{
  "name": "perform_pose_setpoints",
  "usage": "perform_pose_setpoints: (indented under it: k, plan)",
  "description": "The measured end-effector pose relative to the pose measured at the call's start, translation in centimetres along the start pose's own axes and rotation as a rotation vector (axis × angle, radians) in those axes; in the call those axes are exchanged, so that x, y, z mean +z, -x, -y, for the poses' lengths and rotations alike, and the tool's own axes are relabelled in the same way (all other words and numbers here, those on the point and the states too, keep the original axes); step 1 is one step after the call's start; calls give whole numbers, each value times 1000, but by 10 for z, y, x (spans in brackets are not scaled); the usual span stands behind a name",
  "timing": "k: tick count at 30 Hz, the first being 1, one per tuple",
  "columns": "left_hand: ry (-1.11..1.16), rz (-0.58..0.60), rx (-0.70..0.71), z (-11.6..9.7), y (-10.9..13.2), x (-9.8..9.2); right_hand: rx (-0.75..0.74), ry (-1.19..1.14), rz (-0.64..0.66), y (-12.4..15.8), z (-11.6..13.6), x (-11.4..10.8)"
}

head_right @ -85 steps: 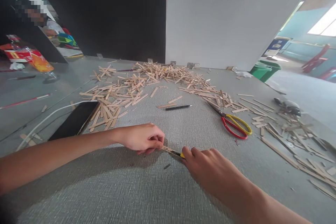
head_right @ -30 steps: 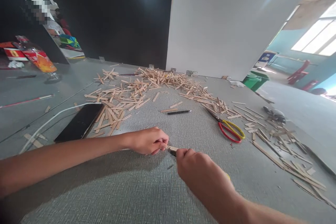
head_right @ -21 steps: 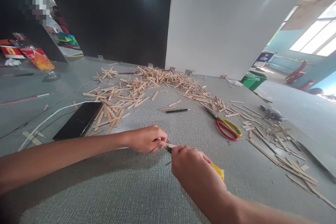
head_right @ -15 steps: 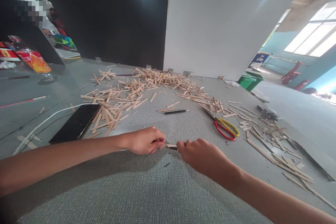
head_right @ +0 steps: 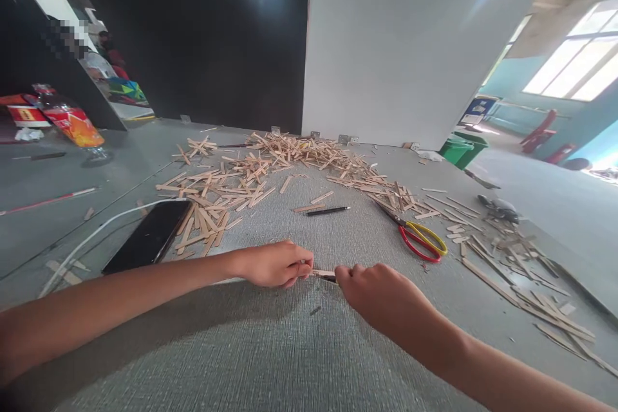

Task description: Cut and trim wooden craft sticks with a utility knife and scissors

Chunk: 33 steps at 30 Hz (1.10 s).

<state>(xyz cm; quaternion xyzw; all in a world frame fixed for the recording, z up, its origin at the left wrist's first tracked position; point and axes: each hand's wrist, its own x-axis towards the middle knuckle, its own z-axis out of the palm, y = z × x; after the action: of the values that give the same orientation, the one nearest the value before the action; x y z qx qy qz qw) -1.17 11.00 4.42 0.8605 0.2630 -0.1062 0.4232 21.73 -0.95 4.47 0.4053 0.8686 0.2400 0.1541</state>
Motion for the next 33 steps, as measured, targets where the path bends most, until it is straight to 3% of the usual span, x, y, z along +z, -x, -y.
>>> perform_pose_setpoints:
  k: [9, 17, 22, 24, 26, 31, 33]
  plan:
    - [112, 236, -43, 16, -4, -13, -98, -30, -79, -8, -15, 7]
    - [95, 87, 89, 7, 2, -8, 1, 75, 48, -15, 24, -29]
    - [67, 53, 117, 6, 4, -6, -164, -23, 49, -17, -7, -10]
    - [50, 46, 113, 7, 3, -4, -145, -52, 16, -17, -15, -4]
    - [27, 40, 119, 8, 2, -2, -105, -3, 24, -18, -8, -10]
    - [-41, 22, 148, 7, 2, -1, -130, 236, 306, -27, 32, -51]
    - [-61, 14, 150, 6, 3, -1, -125, 231, 319, -27, 33, -53]
